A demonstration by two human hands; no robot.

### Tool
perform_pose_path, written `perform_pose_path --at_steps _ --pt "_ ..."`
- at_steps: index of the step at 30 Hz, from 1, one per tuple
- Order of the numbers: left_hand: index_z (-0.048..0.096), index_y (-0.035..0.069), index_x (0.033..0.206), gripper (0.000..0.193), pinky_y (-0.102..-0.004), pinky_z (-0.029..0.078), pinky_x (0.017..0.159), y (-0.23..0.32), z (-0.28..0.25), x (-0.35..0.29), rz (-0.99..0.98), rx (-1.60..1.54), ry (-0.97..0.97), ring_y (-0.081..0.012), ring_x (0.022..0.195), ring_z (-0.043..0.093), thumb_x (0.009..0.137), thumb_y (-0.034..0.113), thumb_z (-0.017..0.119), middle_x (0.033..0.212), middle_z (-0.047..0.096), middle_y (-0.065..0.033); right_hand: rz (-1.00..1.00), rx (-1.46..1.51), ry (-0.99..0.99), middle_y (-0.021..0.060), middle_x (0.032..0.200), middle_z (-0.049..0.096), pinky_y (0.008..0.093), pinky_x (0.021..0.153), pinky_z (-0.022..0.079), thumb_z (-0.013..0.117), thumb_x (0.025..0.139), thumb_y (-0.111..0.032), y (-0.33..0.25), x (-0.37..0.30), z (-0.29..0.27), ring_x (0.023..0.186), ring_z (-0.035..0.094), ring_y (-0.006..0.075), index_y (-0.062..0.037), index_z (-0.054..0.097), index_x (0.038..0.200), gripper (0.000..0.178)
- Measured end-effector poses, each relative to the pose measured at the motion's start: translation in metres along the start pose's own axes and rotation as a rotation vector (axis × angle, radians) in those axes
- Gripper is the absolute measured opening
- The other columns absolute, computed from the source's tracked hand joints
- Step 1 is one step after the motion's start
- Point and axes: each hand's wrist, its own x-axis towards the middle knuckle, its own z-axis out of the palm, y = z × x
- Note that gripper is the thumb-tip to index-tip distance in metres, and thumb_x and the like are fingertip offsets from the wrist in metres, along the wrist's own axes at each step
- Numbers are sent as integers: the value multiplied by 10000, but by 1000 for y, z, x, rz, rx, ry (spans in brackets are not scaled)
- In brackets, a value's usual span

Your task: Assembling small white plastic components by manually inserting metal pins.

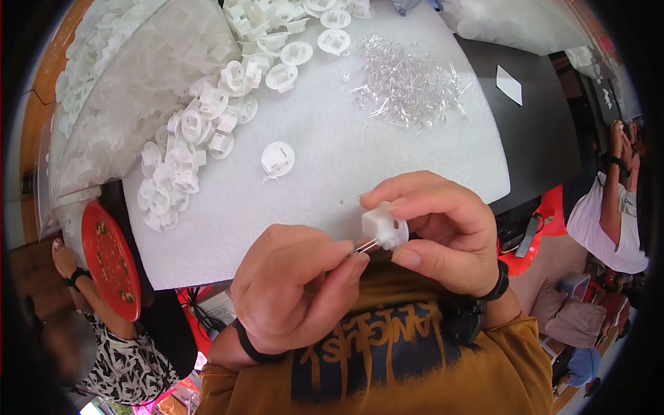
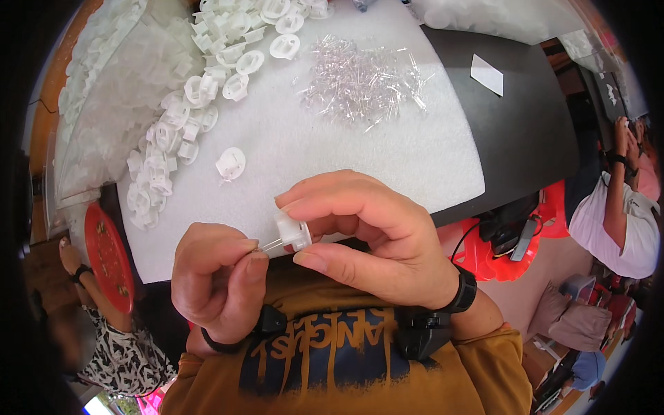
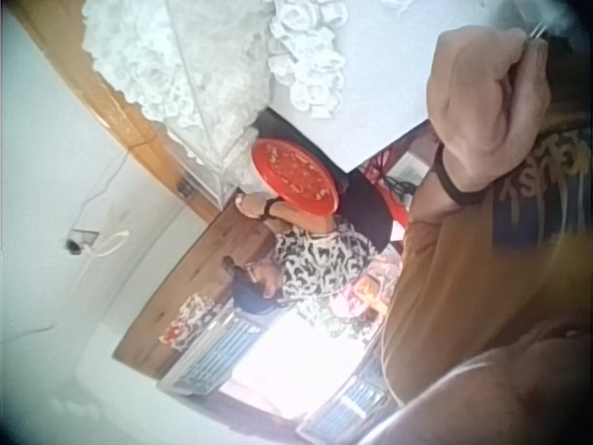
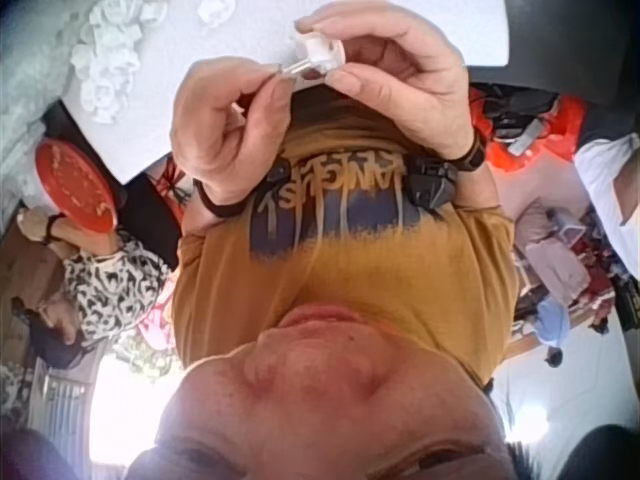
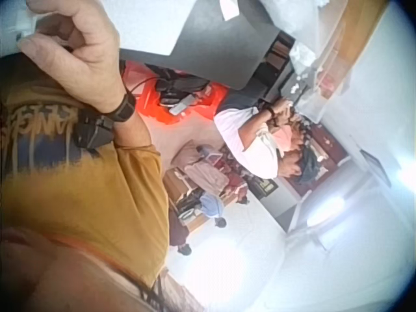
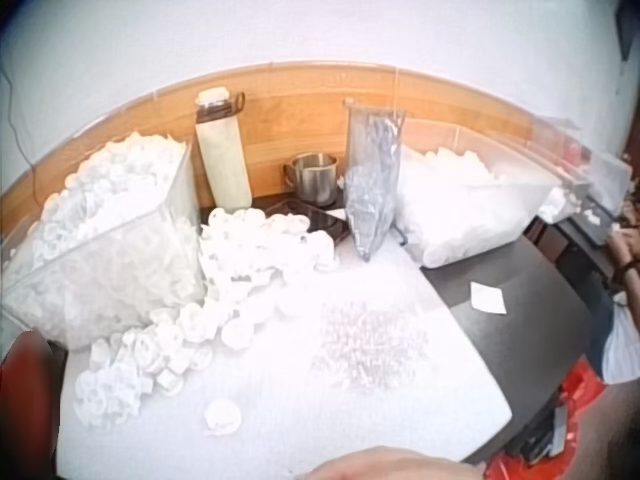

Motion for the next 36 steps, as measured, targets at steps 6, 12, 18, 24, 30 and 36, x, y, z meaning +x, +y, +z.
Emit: perform_pose_path --at_steps 6,12,18,24,30,36 --pt "602 22 895 265 -248 385 469 -1 3 -1 -45 -92 -4 -147 538 519 672 -70 713 698 585 -61 -75 -75 56 147 1215 524 263 830 466 627 804 61 0 0 0 1022 557 159 -10 576 1122 329" --pt "605 20 898 262 -247 384 472 -3 6 1 -51 -95 -35 -132 533 508 677 -73 710 704 585 -56 -179 -409 67 151 1155 582 288 805 472 661 762 33 -6 5 -7 1003 583 219 -37 633 1039 287" --pt "608 18 894 256 -244 382 474 -2 4 2 -70 -98 -27 -134 534 511 678 -79 703 705 588 -58 -226 -580 -17 157 1140 588 286 760 489 660 773 8 -16 12 -9 949 605 219 -46 637 1052 284" --pt "606 18 885 222 -243 391 493 4 -2 6 -95 -104 -2 -129 548 523 704 -85 681 709 593 -61 -12 -131 72 141 1161 576 270 810 498 625 833 -15 -7 6 -3 954 604 168 -2 576 1132 304" --pt "590 9 877 114 -228 385 549 8 1 5 -172 -217 -1 -111 619 503 779 -12 645 750 573 -59 209 346 79 168 1169 563 279 840 512 566 889 -46 -8 6 -3 948 619 170 31 505 1174 301" --pt "583 4 869 54 -211 376 587 12 4 10 -234 -288 -26 -94 672 480 830 28 610 792 556 -57 218 408 48 181 1170 563 291 835 525 579 893 -90 -6 7 -1 936 624 179 20 495 1182 321"
